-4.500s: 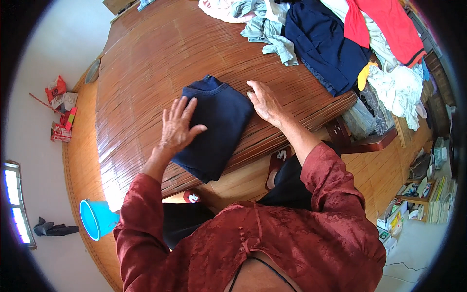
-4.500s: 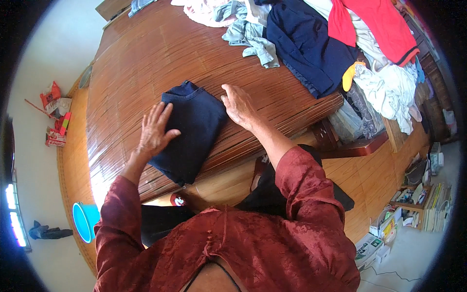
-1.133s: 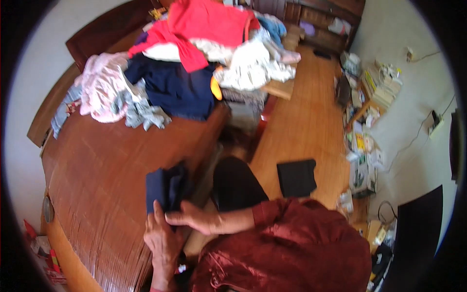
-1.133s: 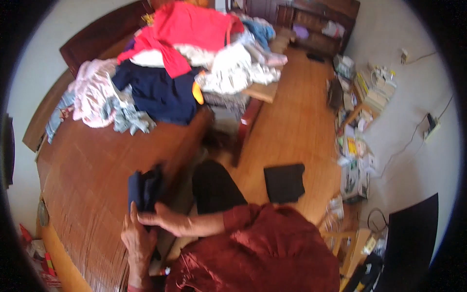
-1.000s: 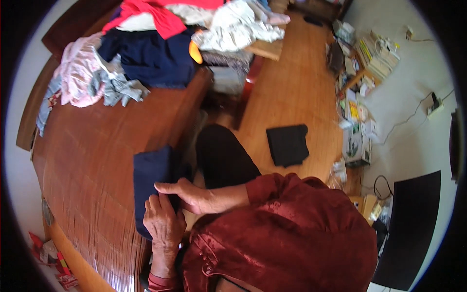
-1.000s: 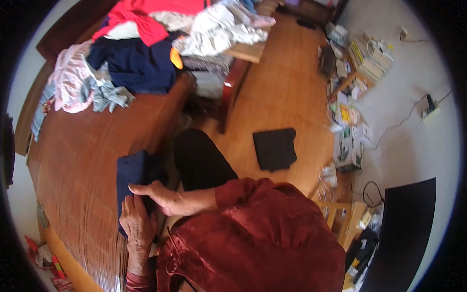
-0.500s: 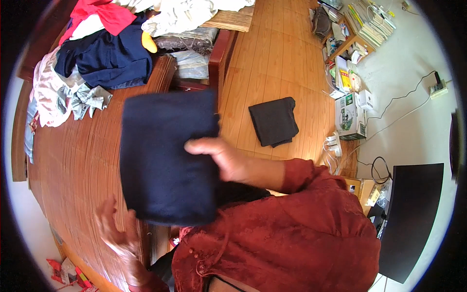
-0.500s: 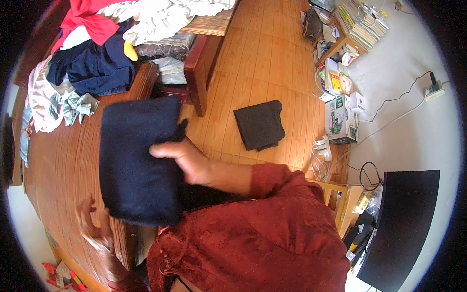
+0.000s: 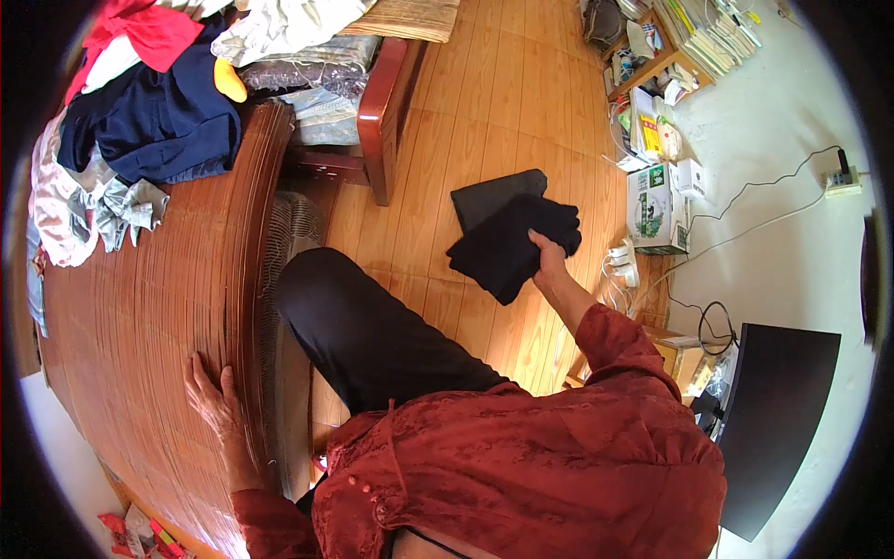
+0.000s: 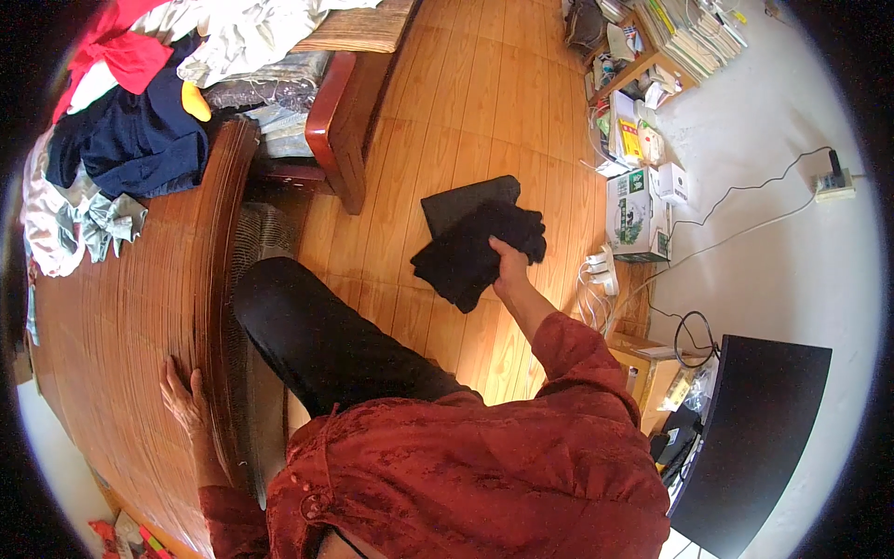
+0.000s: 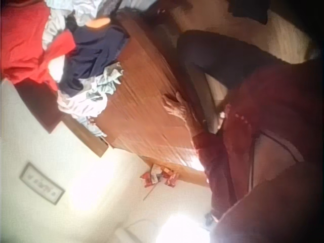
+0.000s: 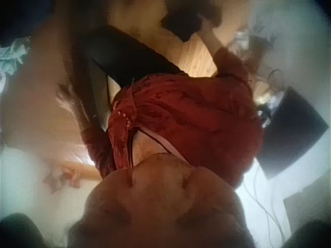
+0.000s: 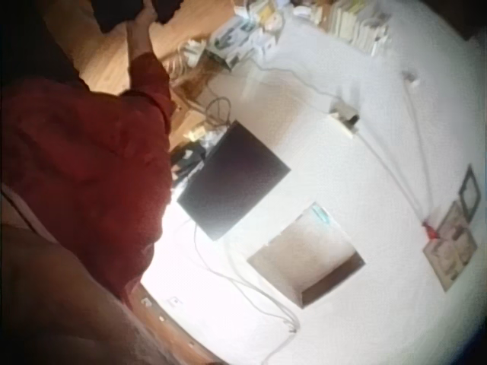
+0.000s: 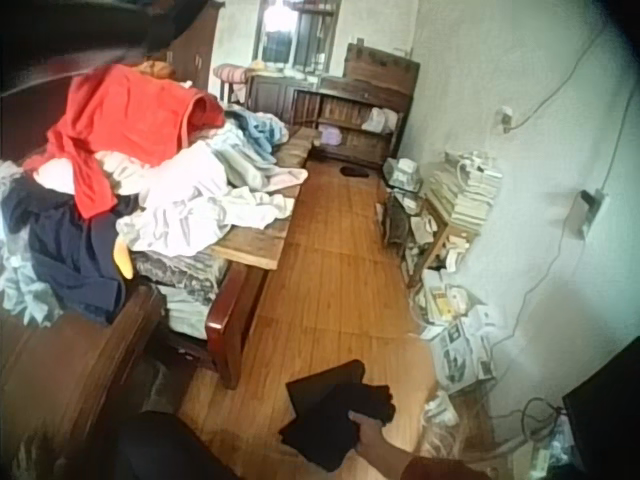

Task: The person folds a navy blue t-shirt and then a grey long-sleeved shirt on a wooden bed surface.

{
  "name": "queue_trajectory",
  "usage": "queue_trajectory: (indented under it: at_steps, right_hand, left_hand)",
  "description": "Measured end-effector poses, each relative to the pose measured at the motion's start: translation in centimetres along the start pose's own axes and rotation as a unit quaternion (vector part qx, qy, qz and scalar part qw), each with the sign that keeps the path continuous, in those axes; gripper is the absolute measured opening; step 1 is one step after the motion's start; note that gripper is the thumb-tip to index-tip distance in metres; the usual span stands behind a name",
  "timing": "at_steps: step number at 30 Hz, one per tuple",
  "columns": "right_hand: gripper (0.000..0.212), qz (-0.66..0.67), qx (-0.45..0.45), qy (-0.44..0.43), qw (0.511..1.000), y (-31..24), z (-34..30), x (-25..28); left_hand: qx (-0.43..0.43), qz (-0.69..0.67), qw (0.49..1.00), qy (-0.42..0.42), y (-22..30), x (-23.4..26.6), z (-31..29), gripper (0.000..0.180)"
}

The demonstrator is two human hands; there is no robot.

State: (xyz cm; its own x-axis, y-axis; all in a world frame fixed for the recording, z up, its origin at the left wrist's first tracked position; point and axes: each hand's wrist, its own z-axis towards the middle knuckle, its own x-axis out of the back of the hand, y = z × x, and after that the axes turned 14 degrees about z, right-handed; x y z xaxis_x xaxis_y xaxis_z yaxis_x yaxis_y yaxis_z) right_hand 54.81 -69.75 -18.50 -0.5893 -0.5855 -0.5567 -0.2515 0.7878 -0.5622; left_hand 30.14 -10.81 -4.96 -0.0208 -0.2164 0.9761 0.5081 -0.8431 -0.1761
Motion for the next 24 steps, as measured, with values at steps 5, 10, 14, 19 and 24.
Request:
queue_trajectory:
  at_steps: [5,10,14,19,24]
  right_hand:
    - [0.041,0.014,0.000,0.062,0.998,-0.5,4.2,2.8]
    - [0.042,0.049,-0.022,0.031,0.998,-3.7,10.0,-0.6]
    - [0.045,0.124,-0.036,0.033,0.991,-4.0,10.4,-3.6]
    - [0.052,0.148,-0.066,0.036,0.986,2.1,14.6,6.2]
    - [0.057,0.134,-0.075,0.125,0.980,5.5,15.1,9.3]
  left_hand:
    - [-0.010,0.038,0.999,0.030,-0.2,-1.1,-0.4,0.065]
    - [-0.018,0.054,0.998,0.028,0.0,-1.1,-0.4,0.064]
    - [-0.015,0.059,0.998,0.034,-0.6,-0.8,-0.8,0.062]
    - [-0.013,0.054,0.998,0.040,0.3,-0.9,-0.2,0.062]
    - [-0.007,0.032,0.999,0.035,0.5,-1.4,-0.1,0.063]
